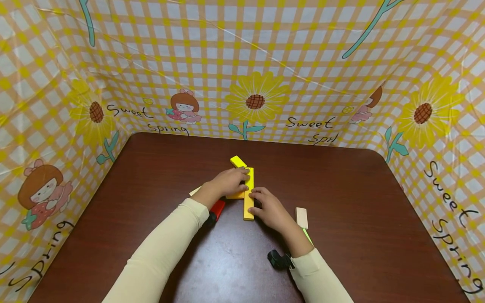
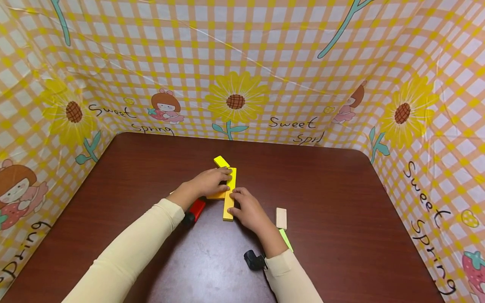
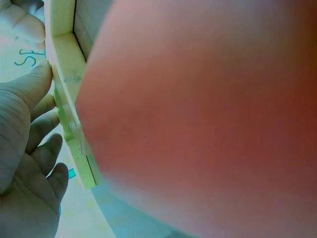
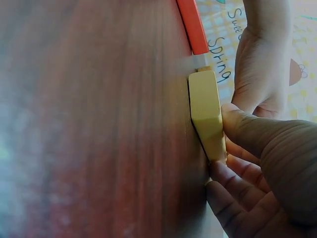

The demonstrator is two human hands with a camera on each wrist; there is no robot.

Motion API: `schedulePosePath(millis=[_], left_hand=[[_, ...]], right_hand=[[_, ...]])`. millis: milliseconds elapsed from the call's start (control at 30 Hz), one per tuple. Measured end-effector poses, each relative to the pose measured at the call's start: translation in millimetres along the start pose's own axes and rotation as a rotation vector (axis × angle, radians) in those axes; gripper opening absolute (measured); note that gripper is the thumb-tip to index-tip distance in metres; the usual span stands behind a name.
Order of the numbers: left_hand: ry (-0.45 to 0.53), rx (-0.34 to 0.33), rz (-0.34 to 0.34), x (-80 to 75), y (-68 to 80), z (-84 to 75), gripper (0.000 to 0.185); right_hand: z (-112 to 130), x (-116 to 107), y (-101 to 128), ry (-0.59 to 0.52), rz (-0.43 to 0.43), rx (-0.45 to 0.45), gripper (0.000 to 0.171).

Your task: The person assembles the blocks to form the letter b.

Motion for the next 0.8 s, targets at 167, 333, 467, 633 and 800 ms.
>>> schedulePosePath(millis=[167, 333, 467, 633, 800], left_hand=[[-0.005, -0.005, 0.011, -0.3, -2.7, 3.1, 0.048], [-0.009, -0.009, 0.021, -0.7, -4.2, 5.2, 0.049], [-0.009, -0.011, 0.026, -1.4, -4.8, 5.8, 0.049], [-0.009, -0.012, 0.023, -2.4, -5.9, 5.8, 0.049], [-0.014, -0.022, 0.017, -1.7, -7.8, 6.6, 0.048]], right_hand=[[-2, 0, -4, -0.014, -0.006, 0.006, 0.042], [-4, 0, -7, -0.009, -0.006, 0.015, 0.042], [-5, 0, -8, -0.007, -0.007, 0.018, 0.042], [-8, 0, -10, -0.016, -0.004, 0.029, 0.042], [-11, 1, -10, -0.023, 0.007, 0.045, 0.042]])
Point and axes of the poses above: each hand's wrist, its own y-axis away from the middle knuckle, its own x-axis out of the palm, z = x × y, the point moved 9 cm from there along -y, towards the middle knuckle, and after that the axes turned 7 degrees about -x, right-handed, at the moved point
